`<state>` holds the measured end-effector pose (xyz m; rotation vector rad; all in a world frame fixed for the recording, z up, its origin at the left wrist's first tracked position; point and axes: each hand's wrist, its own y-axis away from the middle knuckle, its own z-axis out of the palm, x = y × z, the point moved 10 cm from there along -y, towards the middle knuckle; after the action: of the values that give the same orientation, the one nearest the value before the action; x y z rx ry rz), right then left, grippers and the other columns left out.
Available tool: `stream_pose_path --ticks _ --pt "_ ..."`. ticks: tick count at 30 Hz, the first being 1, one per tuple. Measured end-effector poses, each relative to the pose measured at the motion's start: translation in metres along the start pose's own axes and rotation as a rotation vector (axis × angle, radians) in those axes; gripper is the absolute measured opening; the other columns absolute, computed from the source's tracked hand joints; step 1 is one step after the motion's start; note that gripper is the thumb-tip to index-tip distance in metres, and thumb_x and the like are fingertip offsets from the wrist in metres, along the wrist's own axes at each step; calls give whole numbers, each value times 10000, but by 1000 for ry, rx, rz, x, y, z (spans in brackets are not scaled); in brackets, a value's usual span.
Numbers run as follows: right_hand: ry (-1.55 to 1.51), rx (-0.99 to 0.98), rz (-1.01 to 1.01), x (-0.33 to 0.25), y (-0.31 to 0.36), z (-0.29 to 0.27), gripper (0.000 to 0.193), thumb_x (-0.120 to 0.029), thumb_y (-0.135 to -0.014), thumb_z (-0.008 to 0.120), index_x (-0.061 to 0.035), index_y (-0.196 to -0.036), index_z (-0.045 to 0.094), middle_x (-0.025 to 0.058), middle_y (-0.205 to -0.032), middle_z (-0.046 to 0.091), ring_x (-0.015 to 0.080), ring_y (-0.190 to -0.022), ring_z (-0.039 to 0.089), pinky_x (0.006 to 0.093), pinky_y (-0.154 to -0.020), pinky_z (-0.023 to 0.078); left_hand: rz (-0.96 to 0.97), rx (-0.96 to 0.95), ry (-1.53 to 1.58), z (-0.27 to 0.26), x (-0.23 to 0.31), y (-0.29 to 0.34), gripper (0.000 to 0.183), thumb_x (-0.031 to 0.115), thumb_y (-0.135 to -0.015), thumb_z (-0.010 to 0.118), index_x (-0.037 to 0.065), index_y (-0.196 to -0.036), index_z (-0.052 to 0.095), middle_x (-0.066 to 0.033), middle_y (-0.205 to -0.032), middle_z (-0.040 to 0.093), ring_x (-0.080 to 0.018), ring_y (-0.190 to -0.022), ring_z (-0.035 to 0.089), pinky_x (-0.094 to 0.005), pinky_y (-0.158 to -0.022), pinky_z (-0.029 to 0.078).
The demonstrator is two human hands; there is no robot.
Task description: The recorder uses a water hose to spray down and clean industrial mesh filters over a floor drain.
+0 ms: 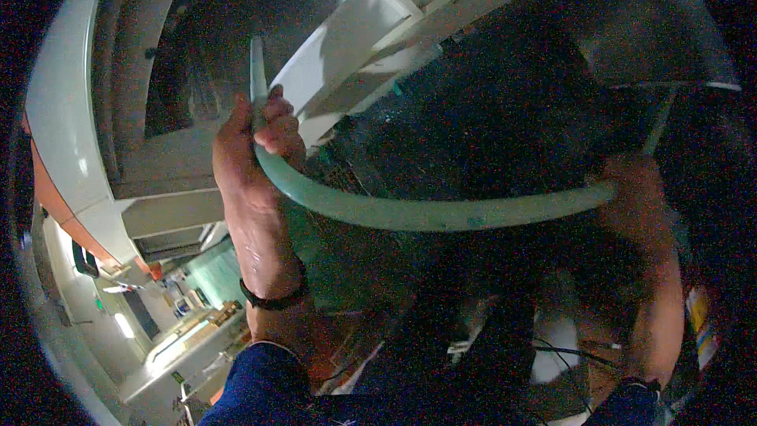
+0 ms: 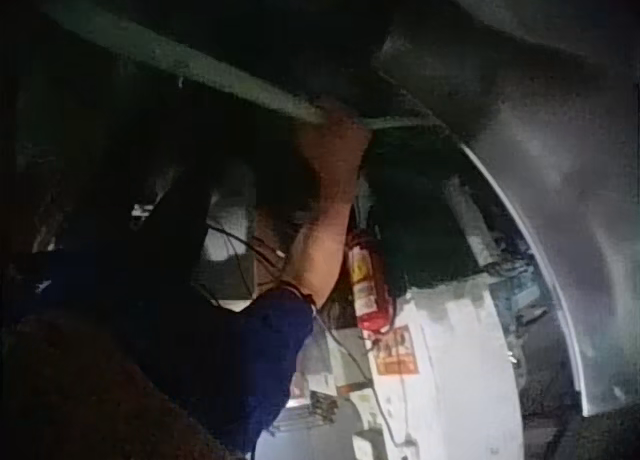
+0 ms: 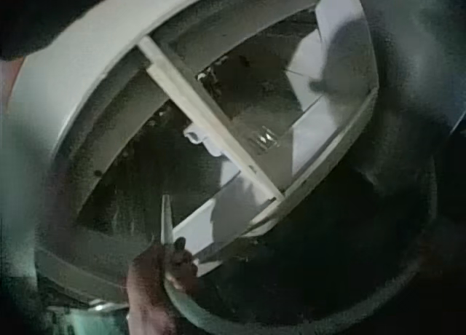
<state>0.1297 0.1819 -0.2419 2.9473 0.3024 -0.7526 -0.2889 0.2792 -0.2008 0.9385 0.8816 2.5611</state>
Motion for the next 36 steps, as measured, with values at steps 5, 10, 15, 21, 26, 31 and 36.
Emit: stream_pose_path --ticks 5,10,15,21,26,31,36 --pt "18 -89 202 44 15 30 210 -127 -735 817 -52 -760 623 130 -840 636 346 -880 615 457 -818 484 12 -46 -127 22 -13 -20 364 383 -1077 424 33 -1143 499 -57 -850 518 -148 -582 457 -302 -503 400" --pt "67 164 146 63 36 27 240 -128 -734 825 -58 -812 609 143 -911 616 353 -955 602 465 -868 493 -12 -111 -73 47 -27 -31 368 384 -1079 417 30 -1150 489 -62 -848 514 -151 -576 446 -300 -493 385" --pt "67 16 157 80 42 45 242 -175 -740 857 -72 -809 649 121 -823 646 359 -835 617 471 -758 489 54 -117 -156 41 -29 -23 375 388 -1083 398 29 -1150 485 -64 -837 513 -154 -562 434 -307 -476 370" --pt "-133 16 151 94 80 67 221 -113 -691 807 -77 -749 596 111 -778 580 379 -813 587 470 -802 478 21 -130 -333 27 -63 16 396 448 -1074 397 101 -1227 512 -47 -845 543 -179 -565 471 -344 -497 389" --pt "38 28 39 60 101 39 208 -138 -697 787 -64 -740 597 138 -791 578 400 -846 566 490 -800 469 -212 17 -195 5 -129 87 367 457 -1060 426 150 -1228 534 -35 -877 549 -220 -646 526 -415 -577 437" --pt "-47 73 124 78 153 -15 214 -139 -692 779 -52 -743 591 179 -822 568 425 -884 548 497 -831 468 -361 15 -202 38 -195 160 379 475 -1054 437 172 -1272 501 -57 -885 567 -242 -684 562 -448 -621 473" --pt "-113 23 371 125 207 -38 233 -167 -754 796 -26 -840 632 202 -940 620 444 -1053 563 491 -1023 454 -438 -17 -295 85 -245 191 388 443 -1054 448 154 -1312 451 -83 -913 579 -288 -729 603 -497 -679 511"
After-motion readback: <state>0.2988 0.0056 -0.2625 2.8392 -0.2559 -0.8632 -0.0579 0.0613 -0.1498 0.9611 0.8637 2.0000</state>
